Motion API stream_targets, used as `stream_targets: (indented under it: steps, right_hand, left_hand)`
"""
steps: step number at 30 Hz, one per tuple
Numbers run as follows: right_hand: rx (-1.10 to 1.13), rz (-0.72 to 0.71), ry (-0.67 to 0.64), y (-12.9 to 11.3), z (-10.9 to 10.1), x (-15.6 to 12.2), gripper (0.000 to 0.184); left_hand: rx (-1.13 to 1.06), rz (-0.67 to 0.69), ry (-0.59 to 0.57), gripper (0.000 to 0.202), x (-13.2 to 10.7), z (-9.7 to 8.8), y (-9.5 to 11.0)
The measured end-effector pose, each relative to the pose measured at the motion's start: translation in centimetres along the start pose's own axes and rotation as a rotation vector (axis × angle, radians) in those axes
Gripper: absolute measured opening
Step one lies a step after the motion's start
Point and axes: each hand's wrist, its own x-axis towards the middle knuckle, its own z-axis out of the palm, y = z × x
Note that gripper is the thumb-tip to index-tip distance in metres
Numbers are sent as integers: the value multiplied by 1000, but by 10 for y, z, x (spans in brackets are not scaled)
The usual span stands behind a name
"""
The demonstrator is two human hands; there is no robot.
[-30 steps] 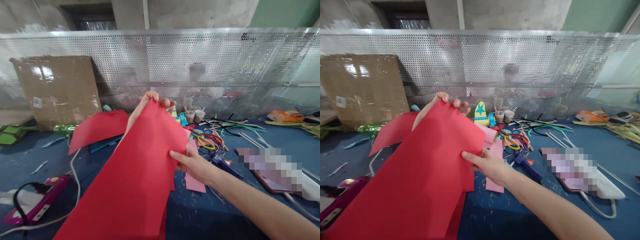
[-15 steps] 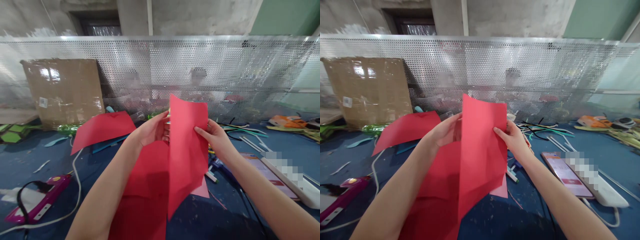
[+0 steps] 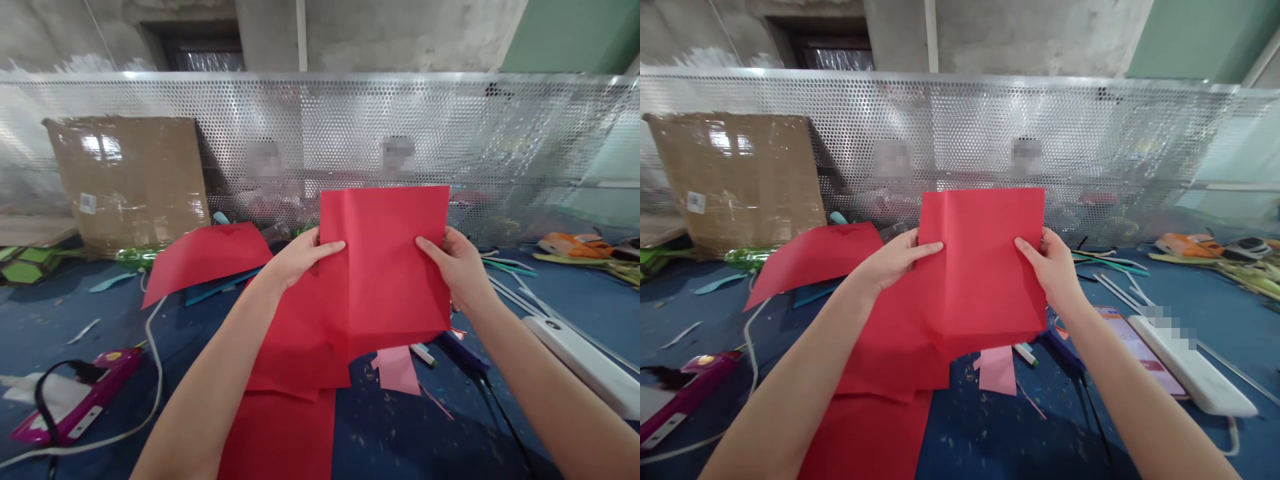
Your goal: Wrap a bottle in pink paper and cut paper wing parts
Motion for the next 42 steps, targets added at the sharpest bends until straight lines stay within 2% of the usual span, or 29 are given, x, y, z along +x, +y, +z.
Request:
stream_targets:
  steps: [3, 8, 10, 14, 17, 19, 24, 33, 37, 42]
  right_hand:
    - [2, 104, -84, 1, -5, 5, 25]
    - [-31, 250, -295, 6, -4, 5, 31]
    - [-46, 245, -287, 10, -2, 5, 33]
    - [-60, 137, -134, 18, -4, 10, 33]
    - [-65, 45, -42, 22, -9, 16, 34]
    - [-74, -6, -1, 22, -11, 18, 34]
    - [-74, -55, 27, 22, -13, 20, 34]
    - [-78, 134, -124, 28, -18, 21, 32]
    - [-119, 74, -48, 35, -17, 24, 33]
    - [-191, -51, 47, 40, -20, 27, 36]
  left_hand:
    - [68, 108, 129, 34, 6, -2, -7]
    - [98, 253, 285, 32, 17, -4, -18]
    - [61, 181, 236, 34, 19, -6, -20]
    - [62, -78, -10, 39, 18, -11, -20]
    - [133, -134, -104, 31, 17, -11, -19]
    - [182, -132, -110, 23, 17, -10, -19]
    - [260, -43, 7, 13, 19, -4, -23]
    - [280, 64, 82, 13, 24, -7, -30]
    - [259, 39, 30, 17, 22, -9, -30]
    - [243, -79, -155, 51, 17, -10, -26]
